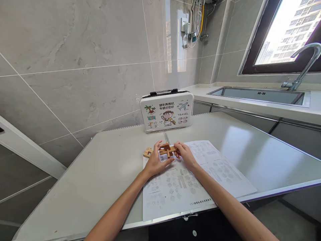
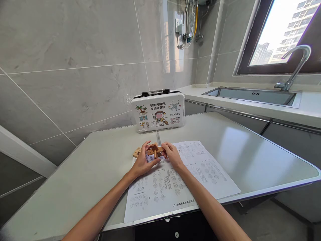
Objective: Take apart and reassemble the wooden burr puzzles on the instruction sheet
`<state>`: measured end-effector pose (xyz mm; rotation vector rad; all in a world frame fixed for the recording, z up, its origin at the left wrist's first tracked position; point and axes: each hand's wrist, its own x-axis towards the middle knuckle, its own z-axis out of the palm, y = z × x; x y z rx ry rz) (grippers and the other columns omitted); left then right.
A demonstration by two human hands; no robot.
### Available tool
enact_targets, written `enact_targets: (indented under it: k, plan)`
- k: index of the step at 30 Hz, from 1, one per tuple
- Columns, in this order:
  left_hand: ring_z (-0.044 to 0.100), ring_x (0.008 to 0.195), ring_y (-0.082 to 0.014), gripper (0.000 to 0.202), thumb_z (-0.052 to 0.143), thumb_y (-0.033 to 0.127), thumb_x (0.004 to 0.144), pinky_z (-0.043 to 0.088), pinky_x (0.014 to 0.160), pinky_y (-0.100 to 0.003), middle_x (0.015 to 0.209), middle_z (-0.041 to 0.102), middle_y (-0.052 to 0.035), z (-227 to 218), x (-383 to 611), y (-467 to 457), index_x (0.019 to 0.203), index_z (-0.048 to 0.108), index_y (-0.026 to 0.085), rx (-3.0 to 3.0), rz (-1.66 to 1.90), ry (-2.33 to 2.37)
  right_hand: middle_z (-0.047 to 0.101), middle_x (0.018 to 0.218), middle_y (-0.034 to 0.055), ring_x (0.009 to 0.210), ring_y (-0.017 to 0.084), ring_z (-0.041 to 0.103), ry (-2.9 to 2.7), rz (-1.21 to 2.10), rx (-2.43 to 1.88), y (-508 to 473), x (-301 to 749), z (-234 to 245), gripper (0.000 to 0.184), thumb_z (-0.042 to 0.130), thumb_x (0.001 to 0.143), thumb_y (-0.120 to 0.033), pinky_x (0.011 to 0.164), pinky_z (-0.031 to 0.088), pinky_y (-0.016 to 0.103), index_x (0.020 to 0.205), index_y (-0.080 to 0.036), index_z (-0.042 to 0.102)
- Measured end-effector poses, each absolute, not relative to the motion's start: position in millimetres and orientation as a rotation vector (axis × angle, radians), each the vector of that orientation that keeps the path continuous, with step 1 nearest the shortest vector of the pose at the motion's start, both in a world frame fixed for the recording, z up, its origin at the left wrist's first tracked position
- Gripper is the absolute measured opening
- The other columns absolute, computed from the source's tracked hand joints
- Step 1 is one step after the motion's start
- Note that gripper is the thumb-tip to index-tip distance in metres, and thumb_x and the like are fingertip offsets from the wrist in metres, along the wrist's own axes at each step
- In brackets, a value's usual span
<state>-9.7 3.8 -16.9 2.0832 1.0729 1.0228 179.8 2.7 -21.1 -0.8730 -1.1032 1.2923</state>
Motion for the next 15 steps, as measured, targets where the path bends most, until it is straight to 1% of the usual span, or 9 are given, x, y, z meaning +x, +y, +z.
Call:
enact_targets:
  k: [4,7,9,11,15]
  plan:
    - [0.06,0.13,-0.0313,0.097,0.087,0.045,0.078,0.048,0.109,-0.057,0.141,0.059,-0.0141,-20,-11,6,0.153,0.028,0.032,2.057,1.063,1.106,0.054,0.059,-0.0044,0.05,0.012,0.044,-1.135,1.321,-0.888,2,178,-21,0.042,0.068,0.084,-0.063,0.049,0.033,0.026,0.076,-0.024,0.053]
    - [0.061,0.127,-0.0328,0.095,0.09,0.044,0.073,0.05,0.107,-0.057,0.138,0.059,-0.0145,-20,-11,7,0.15,0.037,0.029,2.092,1.087,1.169,0.056,0.061,-0.0056,0.049,0.012,0.045,-1.152,1.351,-0.903,3,177,-23,0.042,0.07,0.082,-0.064,0.048,0.034,0.025,0.088,-0.024,0.057]
    - [0.06,0.127,-0.0323,0.09,0.091,0.045,0.071,0.05,0.107,-0.054,0.138,0.058,-0.0128,-17,-10,6,0.145,0.043,0.028,2.135,1.081,1.191,0.057,0.061,-0.0061,0.049,0.011,0.046,-1.154,1.346,-0.924,4,177,-25,0.044,0.072,0.08,-0.063,0.048,0.035,0.024,0.093,-0.024,0.058]
    - [0.059,0.126,-0.0306,0.084,0.091,0.046,0.07,0.051,0.106,-0.05,0.135,0.057,-0.0103,-14,-10,5,0.139,0.048,0.027,2.172,1.062,1.199,0.058,0.061,-0.0056,0.05,0.011,0.047,-1.165,1.331,-0.939,5,176,-28,0.044,0.073,0.08,-0.062,0.048,0.036,0.023,0.094,-0.023,0.059]
    - [0.06,0.12,-0.0285,0.078,0.091,0.048,0.068,0.053,0.101,-0.045,0.129,0.056,-0.0081,-11,-10,4,0.131,0.051,0.026,2.215,1.025,1.222,0.06,0.064,-0.0047,0.049,0.011,0.049,-1.196,1.327,-0.954,6,176,-32,0.045,0.072,0.081,-0.062,0.044,0.038,0.023,0.095,-0.022,0.059]
